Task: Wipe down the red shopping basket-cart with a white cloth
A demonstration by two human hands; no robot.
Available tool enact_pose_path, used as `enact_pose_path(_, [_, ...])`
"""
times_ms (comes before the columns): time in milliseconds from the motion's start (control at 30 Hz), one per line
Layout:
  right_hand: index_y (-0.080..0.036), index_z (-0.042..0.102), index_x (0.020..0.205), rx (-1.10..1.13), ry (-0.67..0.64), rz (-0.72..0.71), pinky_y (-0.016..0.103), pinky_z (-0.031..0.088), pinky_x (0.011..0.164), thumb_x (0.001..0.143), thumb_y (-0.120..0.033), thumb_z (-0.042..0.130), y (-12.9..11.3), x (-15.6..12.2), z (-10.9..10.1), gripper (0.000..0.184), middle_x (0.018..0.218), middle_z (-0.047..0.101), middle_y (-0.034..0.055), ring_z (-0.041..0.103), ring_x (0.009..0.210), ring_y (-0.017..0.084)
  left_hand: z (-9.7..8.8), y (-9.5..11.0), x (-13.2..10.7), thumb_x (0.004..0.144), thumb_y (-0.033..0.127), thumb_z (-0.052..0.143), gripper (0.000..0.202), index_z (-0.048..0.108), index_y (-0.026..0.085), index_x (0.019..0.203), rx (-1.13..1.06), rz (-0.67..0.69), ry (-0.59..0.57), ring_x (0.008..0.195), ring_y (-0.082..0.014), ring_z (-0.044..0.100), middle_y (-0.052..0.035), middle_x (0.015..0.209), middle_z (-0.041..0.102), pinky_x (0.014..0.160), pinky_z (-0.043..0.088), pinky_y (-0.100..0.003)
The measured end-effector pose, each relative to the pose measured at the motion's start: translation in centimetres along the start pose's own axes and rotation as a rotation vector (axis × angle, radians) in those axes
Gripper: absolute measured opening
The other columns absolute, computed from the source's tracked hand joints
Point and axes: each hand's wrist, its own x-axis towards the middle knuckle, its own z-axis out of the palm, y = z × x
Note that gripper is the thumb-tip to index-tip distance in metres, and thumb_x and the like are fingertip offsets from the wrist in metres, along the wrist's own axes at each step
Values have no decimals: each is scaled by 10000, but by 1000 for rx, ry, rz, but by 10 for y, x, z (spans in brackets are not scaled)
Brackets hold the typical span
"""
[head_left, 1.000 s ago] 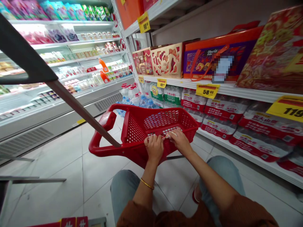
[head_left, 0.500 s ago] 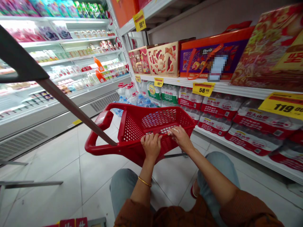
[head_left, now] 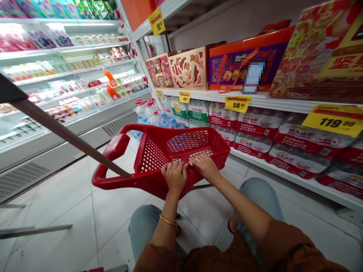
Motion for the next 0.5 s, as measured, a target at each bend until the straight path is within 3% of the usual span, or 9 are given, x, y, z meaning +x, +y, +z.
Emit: enact_pose_path(500, [-272, 592, 1260, -83, -37, 96, 598, 276, 1122, 872, -124, 544, 24, -25, -24, 418, 1097, 660, 65, 570, 1036, 218, -1, -7, -1, 924, 399, 520, 235, 705, 267, 866, -71, -13, -61, 812, -212, 568, -20, 779, 707, 904, 277, -420])
